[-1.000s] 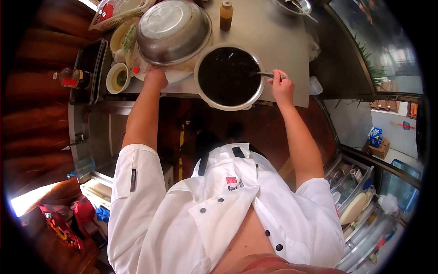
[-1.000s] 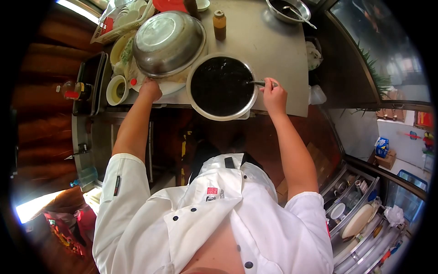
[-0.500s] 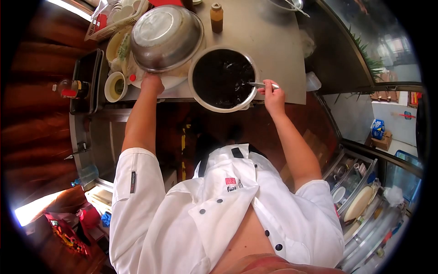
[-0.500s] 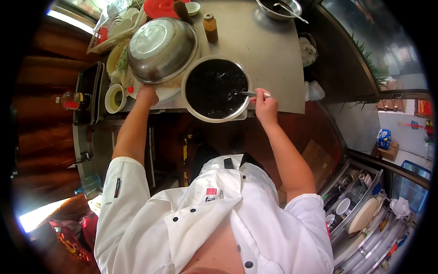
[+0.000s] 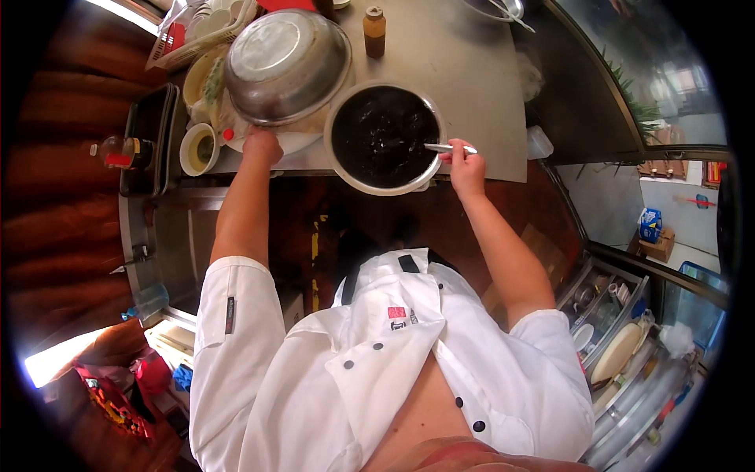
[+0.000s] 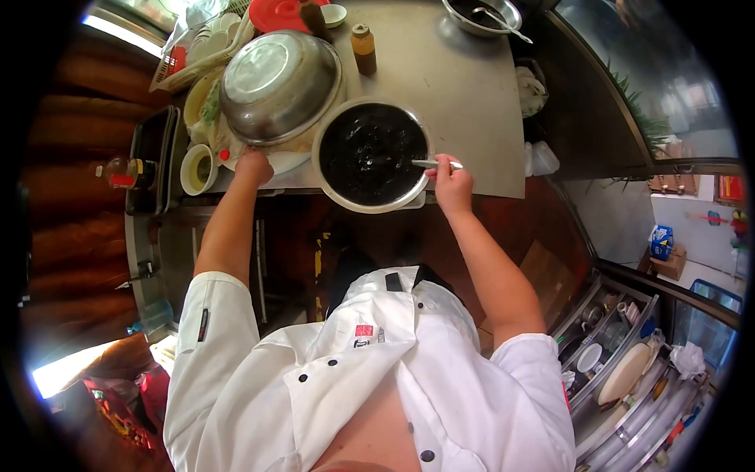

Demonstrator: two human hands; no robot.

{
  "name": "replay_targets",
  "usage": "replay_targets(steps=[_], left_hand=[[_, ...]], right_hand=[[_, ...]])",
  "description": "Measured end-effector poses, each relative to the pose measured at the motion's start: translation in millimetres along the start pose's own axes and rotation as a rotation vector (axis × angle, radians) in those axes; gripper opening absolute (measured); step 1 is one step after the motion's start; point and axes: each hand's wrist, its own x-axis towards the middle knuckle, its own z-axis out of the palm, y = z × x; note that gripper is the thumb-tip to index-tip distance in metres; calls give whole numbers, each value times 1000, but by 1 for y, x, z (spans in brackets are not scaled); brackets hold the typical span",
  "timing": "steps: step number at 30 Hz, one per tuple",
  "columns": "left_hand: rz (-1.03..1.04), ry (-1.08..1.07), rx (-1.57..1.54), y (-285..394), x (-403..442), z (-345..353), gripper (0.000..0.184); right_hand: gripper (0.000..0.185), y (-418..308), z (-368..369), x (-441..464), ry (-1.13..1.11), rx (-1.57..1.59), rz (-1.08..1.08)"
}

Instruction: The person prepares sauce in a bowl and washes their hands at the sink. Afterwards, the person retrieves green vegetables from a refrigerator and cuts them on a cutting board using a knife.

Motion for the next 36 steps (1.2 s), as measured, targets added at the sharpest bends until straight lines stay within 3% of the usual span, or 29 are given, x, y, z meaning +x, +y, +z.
replay_targets(steps=[4,6,9,13,17,18,23,26,30,33,36], left_hand=[[14,-14,-2,3,-4,-4,61],[25,6,-16,3,-11,-8,61],[57,40,39,-3,2,6,62],[39,36,23,-3,2,10,63],[45,47,48,-4,4,9,64],[39,26,36,-1,0,5,64],[41,20,28,-7,10,14,65],[48,65,24,-7,14,25,65],[31,99,-22,-7,10,22,64],[48,24,46,-2,5,9,63],[45,67,19,-6,10,18,62]], right_hand=[[34,-4,2,1,-25,-38,-12],[34,5,4,8,85,39,7],[34,1,7,-1,-49,-30,3],[35,4,5,10,73,28,25],[35,-4,2,10,-36,-44,-3],[35,-2,2,15,51,-17,17],[33,8,10,13,-4,56,21],[33,3,7,19,91,46,67],[35,-4,13,11,-41,-16,16],[34,-6,13,19,80,-4,49],[35,-2,18,16,13,-17,6]])
